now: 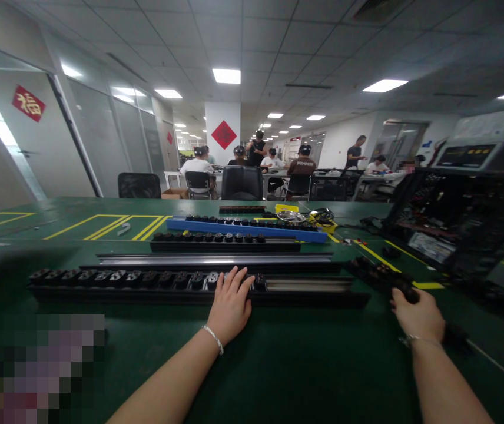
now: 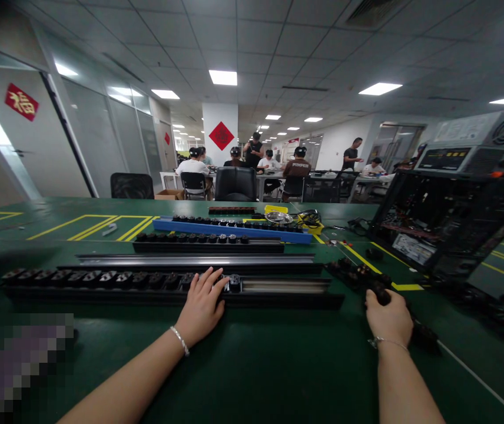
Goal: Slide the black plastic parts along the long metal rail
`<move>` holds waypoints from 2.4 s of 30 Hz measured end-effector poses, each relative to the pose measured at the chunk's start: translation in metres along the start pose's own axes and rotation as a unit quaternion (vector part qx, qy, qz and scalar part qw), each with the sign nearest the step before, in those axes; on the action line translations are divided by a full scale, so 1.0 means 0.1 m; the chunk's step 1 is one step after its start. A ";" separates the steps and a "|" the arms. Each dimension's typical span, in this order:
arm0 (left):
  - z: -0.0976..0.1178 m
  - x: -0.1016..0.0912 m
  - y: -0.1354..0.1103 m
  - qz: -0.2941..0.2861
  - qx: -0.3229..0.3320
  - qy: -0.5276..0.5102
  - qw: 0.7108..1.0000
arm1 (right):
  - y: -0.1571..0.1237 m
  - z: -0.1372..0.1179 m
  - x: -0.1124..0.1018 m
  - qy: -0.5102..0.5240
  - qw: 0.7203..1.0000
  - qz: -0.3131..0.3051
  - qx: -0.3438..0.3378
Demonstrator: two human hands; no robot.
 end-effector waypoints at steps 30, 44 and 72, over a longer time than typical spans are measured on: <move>-0.08 -0.07 0.03 0.043 -0.042 0.031 0.998 | -1.21 -0.93 0.10 0.028 0.932 0.030 -0.360; -0.11 -0.06 0.04 0.036 -0.051 0.012 0.998 | -2.74 -1.62 0.74 0.023 0.893 -0.173 -0.416; -0.11 -0.06 0.04 0.041 -0.045 0.022 0.998 | -2.61 -1.50 0.75 0.026 0.926 -0.061 -0.372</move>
Point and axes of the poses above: each hand's wrist, its own y-axis towards the middle knuckle, its own x-axis out of the palm, z = x × y, the point moved 4 cm from there along y, towards the middle knuckle, and after that the axes turned 15 degrees about x, right-handed, at the moved point
